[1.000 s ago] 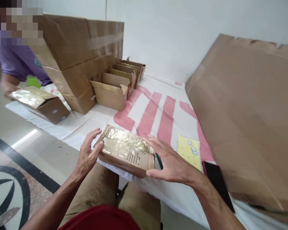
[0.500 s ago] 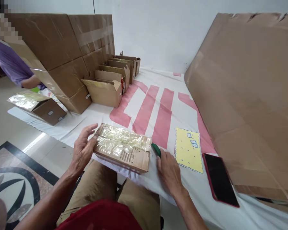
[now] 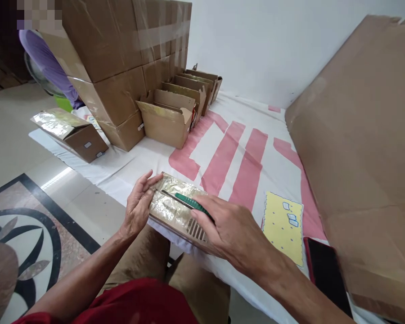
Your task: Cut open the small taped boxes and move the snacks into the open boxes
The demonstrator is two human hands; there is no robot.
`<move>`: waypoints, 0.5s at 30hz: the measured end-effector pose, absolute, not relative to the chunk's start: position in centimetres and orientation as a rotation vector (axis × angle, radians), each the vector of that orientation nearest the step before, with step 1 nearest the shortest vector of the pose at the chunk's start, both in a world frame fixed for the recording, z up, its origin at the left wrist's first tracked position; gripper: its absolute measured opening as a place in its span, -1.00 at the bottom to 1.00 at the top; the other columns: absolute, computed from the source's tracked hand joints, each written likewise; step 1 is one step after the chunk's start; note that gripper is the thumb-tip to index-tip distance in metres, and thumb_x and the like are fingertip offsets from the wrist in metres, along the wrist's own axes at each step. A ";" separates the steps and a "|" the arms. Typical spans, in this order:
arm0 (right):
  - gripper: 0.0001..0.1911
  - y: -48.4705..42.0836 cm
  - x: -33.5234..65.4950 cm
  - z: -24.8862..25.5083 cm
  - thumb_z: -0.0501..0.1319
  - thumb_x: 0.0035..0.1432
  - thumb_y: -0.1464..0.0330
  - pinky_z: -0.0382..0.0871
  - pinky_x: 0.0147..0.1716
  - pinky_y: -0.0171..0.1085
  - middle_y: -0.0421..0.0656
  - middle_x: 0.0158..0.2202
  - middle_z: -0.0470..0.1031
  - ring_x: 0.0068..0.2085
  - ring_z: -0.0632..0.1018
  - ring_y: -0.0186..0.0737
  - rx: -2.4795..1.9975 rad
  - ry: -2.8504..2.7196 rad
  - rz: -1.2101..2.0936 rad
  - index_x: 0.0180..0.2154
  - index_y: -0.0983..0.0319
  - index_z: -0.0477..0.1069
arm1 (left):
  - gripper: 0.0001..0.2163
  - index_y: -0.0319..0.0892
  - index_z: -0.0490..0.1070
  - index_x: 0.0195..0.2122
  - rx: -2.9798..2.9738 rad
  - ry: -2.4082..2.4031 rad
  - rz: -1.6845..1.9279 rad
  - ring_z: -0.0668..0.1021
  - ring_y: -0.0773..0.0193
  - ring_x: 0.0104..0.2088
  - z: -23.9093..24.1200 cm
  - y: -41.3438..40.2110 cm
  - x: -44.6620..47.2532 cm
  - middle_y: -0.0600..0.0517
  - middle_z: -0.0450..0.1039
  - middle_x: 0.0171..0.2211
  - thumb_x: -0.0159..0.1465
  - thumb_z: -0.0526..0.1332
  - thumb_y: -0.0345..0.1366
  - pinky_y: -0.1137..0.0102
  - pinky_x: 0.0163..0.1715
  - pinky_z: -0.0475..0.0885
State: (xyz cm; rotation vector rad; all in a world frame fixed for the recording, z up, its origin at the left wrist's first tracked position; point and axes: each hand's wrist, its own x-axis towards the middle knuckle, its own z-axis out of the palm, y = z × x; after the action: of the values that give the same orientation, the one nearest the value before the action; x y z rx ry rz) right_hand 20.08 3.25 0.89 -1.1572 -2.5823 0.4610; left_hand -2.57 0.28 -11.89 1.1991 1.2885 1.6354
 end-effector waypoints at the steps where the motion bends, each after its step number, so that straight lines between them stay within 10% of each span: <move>1: -0.61 3.9 19.1 0.6 0.03 0.46 0.22 0.60 -0.18 -0.16 -0.13 0.00 0.70 -0.07 0.71 -0.07 -1.146 -2.641 0.404 0.08 0.14 0.56 | -0.51 -0.11 0.17 0.40 1.201 1.284 1.641 0.48 0.11 0.31 -12.0 0.3 -2.5 -0.16 0.46 0.29 0.46 0.07 -0.28 0.04 0.39 0.24; 15: -0.79 4.9 18.1 1.8 0.16 0.30 0.26 -0.05 -0.57 -0.22 -0.20 -0.60 0.48 -0.63 0.40 -0.19 -1.293 -3.059 0.032 -0.26 0.10 0.58 | -0.47 -0.18 0.20 0.38 1.368 1.420 1.640 0.54 0.15 0.26 -12.2 0.7 -2.4 -0.18 0.54 0.21 0.36 0.04 -0.44 0.10 0.35 0.32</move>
State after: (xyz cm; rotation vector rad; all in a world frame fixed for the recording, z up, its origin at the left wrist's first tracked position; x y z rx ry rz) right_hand 18.07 4.88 1.81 -1.2929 -3.0590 0.0318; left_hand -2.41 0.73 -12.18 1.3679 1.4202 1.6400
